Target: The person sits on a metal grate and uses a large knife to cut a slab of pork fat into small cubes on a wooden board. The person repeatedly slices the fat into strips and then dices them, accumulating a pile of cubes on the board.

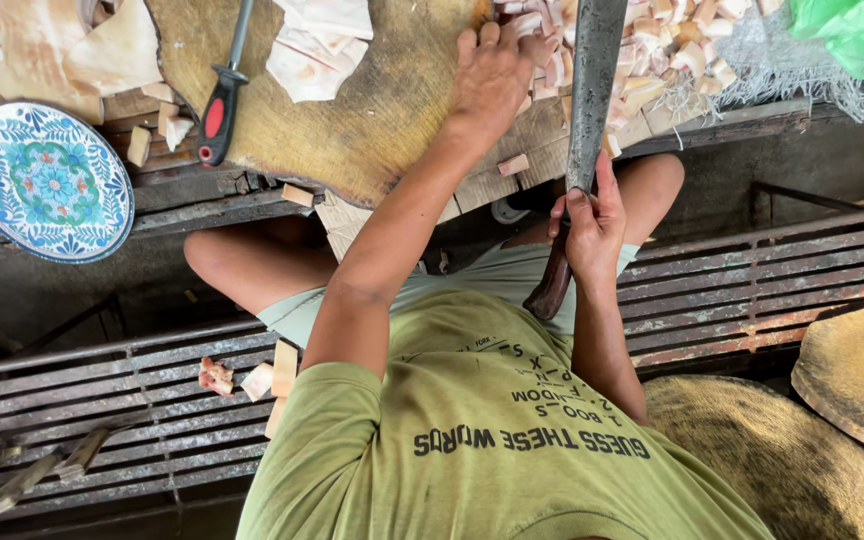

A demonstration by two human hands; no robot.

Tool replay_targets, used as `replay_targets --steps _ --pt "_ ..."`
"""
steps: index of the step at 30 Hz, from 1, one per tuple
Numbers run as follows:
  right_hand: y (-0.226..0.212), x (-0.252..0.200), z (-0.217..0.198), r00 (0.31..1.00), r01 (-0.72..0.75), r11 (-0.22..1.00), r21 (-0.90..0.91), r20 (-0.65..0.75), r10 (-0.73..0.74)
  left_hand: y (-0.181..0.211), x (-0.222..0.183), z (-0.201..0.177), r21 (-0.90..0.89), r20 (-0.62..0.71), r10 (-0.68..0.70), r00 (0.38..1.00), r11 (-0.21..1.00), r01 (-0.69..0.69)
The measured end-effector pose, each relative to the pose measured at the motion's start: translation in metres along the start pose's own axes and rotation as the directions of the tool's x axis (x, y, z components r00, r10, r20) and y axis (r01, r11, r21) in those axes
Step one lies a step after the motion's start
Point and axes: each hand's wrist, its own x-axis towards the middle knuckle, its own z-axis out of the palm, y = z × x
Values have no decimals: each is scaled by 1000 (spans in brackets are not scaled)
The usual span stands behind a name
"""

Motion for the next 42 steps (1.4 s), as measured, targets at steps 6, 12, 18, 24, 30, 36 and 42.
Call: replay_targets --steps 6,12,18,24,30,36,42 --pt "-3 3 -5 999 -16 1000 -8 -48 15 -35 5 24 -519 -122 -258 959 839 160" --pt "-2 2 1 1000 23 999 -28 22 -23 -92 -72 21 -894 29 -458 889 386 228" --pt "-7 -12 25 988 84 975 -206 142 -55 -89 -117 15 -697 -97 -371 923 688 203" --pt "-22 -14 50 936 349 650 -675 292 -198 -80 -119 -4 -654 -95 -350 932 728 206" --pt "-51 -14 54 823 562 458 -688 409 -395 -77 -111 -15 -646 -93 -354 931 733 214" --pt "-57 -12 50 776 597 512 -618 283 -564 -76 -104 -12 -634 -99 -350 931 743 212" --pt "-46 -9 56 871 492 350 -797 448 -205 -76 -104 -7 -677 -127 -367 922 711 190"
